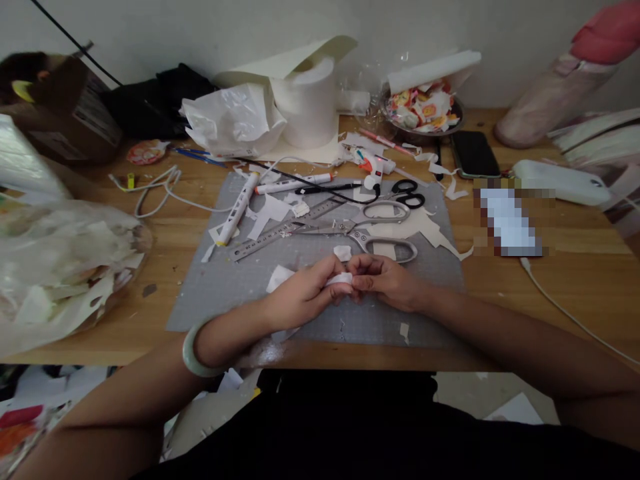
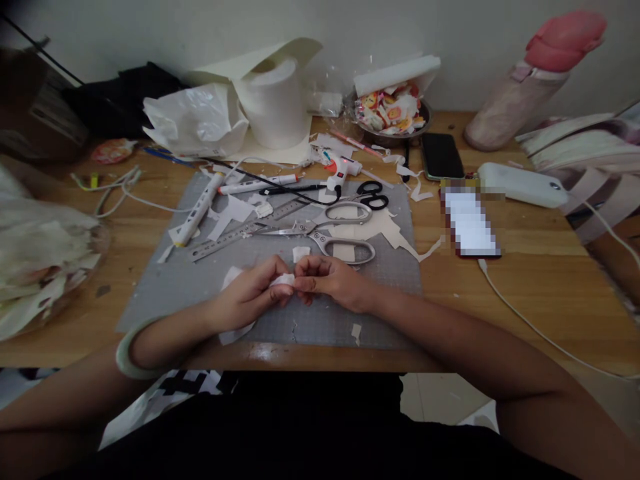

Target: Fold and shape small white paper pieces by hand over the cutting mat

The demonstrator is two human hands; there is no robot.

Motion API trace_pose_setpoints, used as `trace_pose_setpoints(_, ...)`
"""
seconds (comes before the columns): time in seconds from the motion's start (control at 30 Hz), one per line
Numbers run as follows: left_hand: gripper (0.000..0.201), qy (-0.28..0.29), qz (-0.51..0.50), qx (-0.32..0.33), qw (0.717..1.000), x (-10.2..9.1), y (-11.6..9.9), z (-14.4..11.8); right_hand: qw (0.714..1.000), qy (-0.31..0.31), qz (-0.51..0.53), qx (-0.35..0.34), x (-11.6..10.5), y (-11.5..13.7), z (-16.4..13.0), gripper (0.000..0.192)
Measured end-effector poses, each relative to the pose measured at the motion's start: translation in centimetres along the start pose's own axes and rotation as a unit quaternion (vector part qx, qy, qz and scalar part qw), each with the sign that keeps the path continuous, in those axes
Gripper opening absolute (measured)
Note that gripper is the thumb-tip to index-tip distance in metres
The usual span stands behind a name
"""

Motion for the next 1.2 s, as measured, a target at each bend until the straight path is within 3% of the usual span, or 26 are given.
trace_pose_setpoints(0.13,0.021,-0.004,0.032,-0.011,0.999,-0.1,0.1,0.2,0.998,-0.013,-0.046,-0.04,0.0,0.4,0.0,0.027)
trace_pose_setpoints(0.33,0.021,0.007,-0.015,-0.025,1.0,0.0,0.1,0.5,0.984,-0.057,-0.149,-0.085,0.2,0.6,-0.6,0.024)
trace_pose_setpoints(0.5,0.022,0.004,0.047,-0.044,0.998,-0.3,0.0,0.4,0.948,-0.117,-0.265,-0.131,0.2,0.8,-1.3,0.016)
trace_pose_setpoints(0.73,0.02,0.009,0.041,-0.047,0.998,-0.3,0.1,0.3,0.88,-0.122,-0.41,-0.205,0.6,1.7,-1.7,0.013)
trace_pose_setpoints(0.83,0.02,0.012,0.039,-0.049,0.998,-0.2,0.2,0.3,0.868,-0.136,-0.427,-0.213,0.6,1.8,-1.8,0.011)
trace_pose_setpoints(1.0,0.018,0.01,0.032,-0.044,0.998,-0.2,0.3,0.4,0.88,-0.168,-0.393,-0.205,0.2,1.4,-1.8,0.01)
trace_pose_setpoints(1.2,0.017,0.011,0.036,-0.038,0.999,-0.1,0.2,0.4,0.87,-0.164,-0.387,-0.259,0.1,1.5,-1.8,0.015)
Point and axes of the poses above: each hand's wrist, its own z-axis towards the middle knuckle, its own x-axis out of the palm, y = z × x, the point moved 4 cm from there along z, towards the middle knuckle, and after that the axes turned 7 degrees about z, right-handed, at the moved point
